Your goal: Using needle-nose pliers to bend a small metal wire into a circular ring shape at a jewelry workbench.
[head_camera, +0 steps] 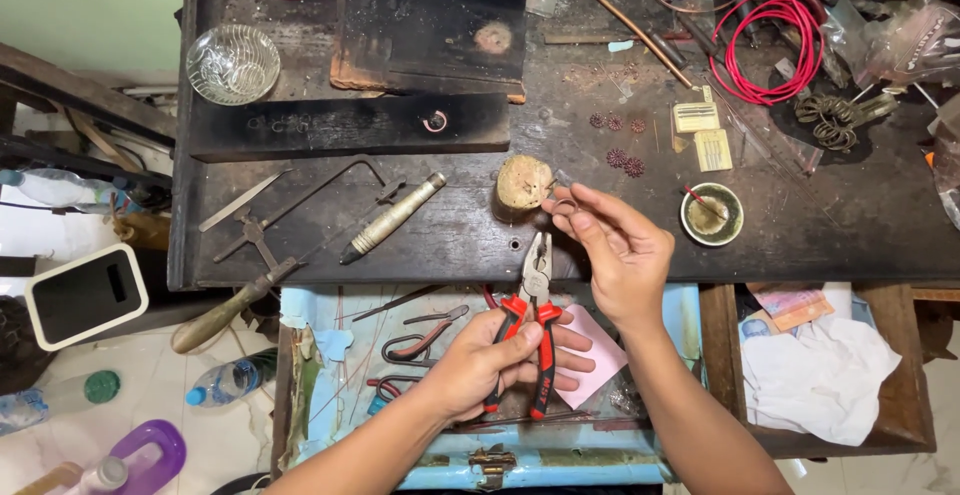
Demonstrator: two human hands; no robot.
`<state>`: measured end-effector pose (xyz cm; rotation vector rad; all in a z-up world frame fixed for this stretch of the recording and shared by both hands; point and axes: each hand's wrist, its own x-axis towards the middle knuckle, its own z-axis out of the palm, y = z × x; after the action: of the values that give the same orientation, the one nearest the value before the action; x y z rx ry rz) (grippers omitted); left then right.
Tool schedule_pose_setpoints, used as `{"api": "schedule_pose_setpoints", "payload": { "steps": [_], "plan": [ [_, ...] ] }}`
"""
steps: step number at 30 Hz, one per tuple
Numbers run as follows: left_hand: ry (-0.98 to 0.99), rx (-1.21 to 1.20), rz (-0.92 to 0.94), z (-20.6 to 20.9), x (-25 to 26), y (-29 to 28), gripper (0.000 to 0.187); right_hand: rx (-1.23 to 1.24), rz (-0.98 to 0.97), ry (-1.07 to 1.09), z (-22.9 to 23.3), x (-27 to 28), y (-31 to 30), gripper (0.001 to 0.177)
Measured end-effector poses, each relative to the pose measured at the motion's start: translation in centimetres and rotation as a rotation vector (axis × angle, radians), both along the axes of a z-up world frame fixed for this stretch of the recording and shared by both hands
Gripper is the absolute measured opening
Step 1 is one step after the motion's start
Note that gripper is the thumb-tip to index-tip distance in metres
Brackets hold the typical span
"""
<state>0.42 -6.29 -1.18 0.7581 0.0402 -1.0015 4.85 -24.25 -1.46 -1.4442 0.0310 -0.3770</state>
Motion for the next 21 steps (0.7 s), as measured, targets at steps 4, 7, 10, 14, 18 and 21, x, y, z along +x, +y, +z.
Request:
{"api": "schedule_pose_setpoints", "payload": {
  "steps": [4,7,10,14,18,21],
  "plan": [
    [-0.007,-0.010,0.015,-0.21,-0.11,0.01,0.053,0.033,0.006,0.039,0.88,-0.29,0.24,0.029],
    [0.001,-0.021,0.015,-0.29,-0.14,0.02,0.052,0.148,0.081,0.027,0.66,-0.42,0.07,0.033],
    [-0.018,-0.020,0.018,-0.43,-0.20,0.02,0.053,0.038,0.056,-0.001,0.89,-0.46,0.22,0.030],
    [-0.041,-0.056,-0.003,-0.73,-0.37,0.12,0.056,-0.027,0.047,-0.044,0.74,-0.32,0.03,0.013],
    [-0.096,-0.078,-0.028,-0.77,-0.52,0.24,0.058,-0.188,-0.011,-0.096,0.59,0.02,-0.26,0.009],
    [-0.120,-0.111,-0.008,-0.72,-0.68,0.05,0.051,-0.183,-0.048,-0.045,0.28,-0.02,-0.46,0.013]
  ]
}}
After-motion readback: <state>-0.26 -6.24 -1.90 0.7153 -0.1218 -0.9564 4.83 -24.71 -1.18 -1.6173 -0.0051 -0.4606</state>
